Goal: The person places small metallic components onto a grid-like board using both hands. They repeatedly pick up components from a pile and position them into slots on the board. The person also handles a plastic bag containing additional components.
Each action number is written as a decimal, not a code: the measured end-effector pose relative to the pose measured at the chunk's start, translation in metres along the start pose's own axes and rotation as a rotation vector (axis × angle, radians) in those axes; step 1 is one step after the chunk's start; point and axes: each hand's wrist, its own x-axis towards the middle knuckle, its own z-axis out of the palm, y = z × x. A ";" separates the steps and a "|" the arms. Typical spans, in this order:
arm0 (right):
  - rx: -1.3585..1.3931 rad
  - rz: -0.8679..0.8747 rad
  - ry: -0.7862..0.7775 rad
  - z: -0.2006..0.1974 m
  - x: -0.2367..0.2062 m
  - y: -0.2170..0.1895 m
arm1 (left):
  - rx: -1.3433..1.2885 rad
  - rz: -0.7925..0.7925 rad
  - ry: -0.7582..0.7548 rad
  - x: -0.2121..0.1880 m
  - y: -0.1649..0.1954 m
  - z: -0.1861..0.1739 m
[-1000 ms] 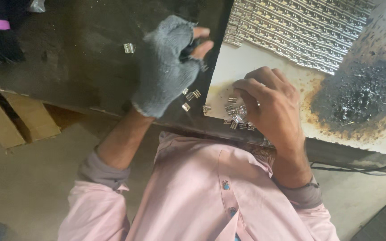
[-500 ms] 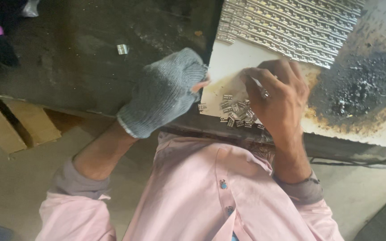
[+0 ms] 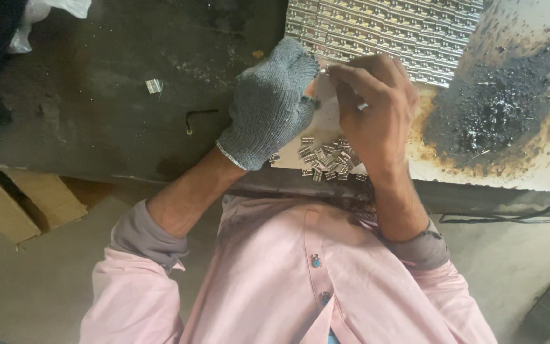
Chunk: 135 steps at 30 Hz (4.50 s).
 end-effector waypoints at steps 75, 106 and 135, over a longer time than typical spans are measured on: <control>-0.009 0.072 -0.057 -0.042 -0.036 0.027 | -0.061 0.160 -0.177 0.013 0.024 0.027; -0.002 0.060 -0.196 -0.063 -0.051 0.023 | -0.132 0.179 -0.269 0.008 0.043 0.017; -0.034 0.133 -0.032 -0.067 -0.066 0.044 | -0.157 0.261 -0.213 0.012 0.044 0.032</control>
